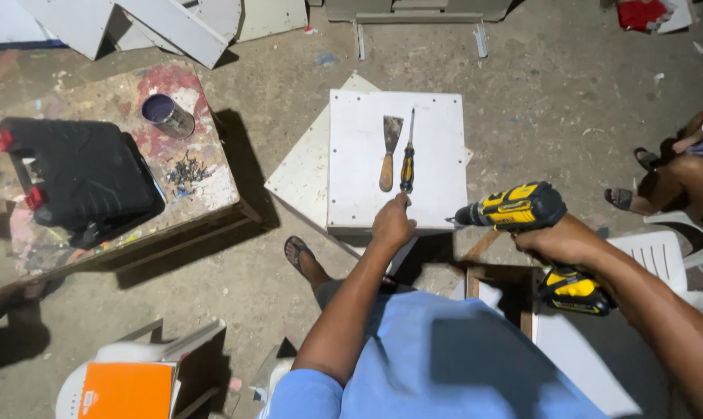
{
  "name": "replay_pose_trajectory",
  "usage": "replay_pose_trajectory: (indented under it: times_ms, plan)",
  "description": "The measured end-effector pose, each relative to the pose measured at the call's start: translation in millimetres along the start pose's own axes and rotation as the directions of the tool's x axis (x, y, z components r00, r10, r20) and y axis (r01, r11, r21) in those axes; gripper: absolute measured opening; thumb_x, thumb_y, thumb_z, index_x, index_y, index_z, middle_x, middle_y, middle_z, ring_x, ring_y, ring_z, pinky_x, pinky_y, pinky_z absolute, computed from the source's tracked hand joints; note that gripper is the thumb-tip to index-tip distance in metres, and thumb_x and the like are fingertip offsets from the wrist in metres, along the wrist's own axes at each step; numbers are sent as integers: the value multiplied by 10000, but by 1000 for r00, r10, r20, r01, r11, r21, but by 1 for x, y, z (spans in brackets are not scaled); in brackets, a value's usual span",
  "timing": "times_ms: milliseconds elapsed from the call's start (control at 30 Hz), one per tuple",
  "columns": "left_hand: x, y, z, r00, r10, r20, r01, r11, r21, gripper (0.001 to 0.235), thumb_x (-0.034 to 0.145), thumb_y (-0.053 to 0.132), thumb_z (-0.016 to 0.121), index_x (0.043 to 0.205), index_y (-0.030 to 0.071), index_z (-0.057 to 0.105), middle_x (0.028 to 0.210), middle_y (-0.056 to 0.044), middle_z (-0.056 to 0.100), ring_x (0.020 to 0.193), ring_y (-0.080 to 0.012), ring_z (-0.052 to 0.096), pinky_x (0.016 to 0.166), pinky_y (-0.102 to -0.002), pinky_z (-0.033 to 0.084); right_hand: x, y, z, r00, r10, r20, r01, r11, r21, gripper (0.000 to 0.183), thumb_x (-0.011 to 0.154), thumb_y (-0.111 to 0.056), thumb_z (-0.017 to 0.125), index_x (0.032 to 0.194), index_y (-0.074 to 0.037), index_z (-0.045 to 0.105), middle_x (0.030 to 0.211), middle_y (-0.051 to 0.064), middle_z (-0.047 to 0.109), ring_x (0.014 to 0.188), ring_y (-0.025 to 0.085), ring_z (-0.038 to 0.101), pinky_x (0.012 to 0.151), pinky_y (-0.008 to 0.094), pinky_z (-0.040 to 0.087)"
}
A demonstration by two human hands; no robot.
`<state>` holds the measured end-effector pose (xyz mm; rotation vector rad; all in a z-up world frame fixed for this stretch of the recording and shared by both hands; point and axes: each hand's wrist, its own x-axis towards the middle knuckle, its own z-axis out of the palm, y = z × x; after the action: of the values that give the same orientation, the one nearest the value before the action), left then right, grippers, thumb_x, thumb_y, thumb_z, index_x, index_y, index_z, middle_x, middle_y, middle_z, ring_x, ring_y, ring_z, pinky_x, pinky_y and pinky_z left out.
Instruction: Using a power drill to create holes in a board and a scraper to clean the surface.
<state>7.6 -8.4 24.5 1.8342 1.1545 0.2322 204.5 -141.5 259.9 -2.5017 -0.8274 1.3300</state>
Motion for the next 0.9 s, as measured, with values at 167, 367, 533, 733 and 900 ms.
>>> replay_pose_trajectory:
  times_ms: [167,367,533,733,900]
  plan:
    - [13,-14,14,999,46,-25,-46,999,18,391,787,96,650,1167,90,562,1107,-188,674,1013,-428,651,817,-540,522,11,9,-4,999,-27,23,27,999,39,127,793,49,652,883,-4,723,647,161,628,547,252,531,501,390,414]
    - [0,3,2,999,-30,27,30,1000,9,380,838,99,705,1189,84,560,1133,-186,658,1049,-411,640,826,-534,519,3,-2,6,998,58,-18,-57,997,46,43,770,14,637,743,33,665,619,185,633,561,271,566,535,398,431]
    - [-3,4,-2,999,-28,20,29,999,-15,371,819,97,676,1172,85,562,1126,-190,667,1028,-423,639,821,-544,508,12,12,8,994,-101,39,99,994,54,498,735,67,600,1165,-70,812,1106,-32,743,962,156,623,824,307,493]
    - [0,-1,6,1000,22,-16,-21,1000,10,386,780,74,593,1164,86,558,1102,-201,660,1015,-439,632,821,-562,509,16,24,-5,989,-145,21,142,985,93,588,753,113,594,1269,-92,787,1209,2,778,1056,161,654,908,332,528]
    - [-9,18,-13,996,-77,49,76,997,14,372,814,58,569,1184,100,553,1143,-187,659,1052,-428,631,841,-554,513,33,45,-2,977,-214,-11,214,974,72,237,723,78,619,898,-32,734,841,16,632,785,166,535,660,337,452]
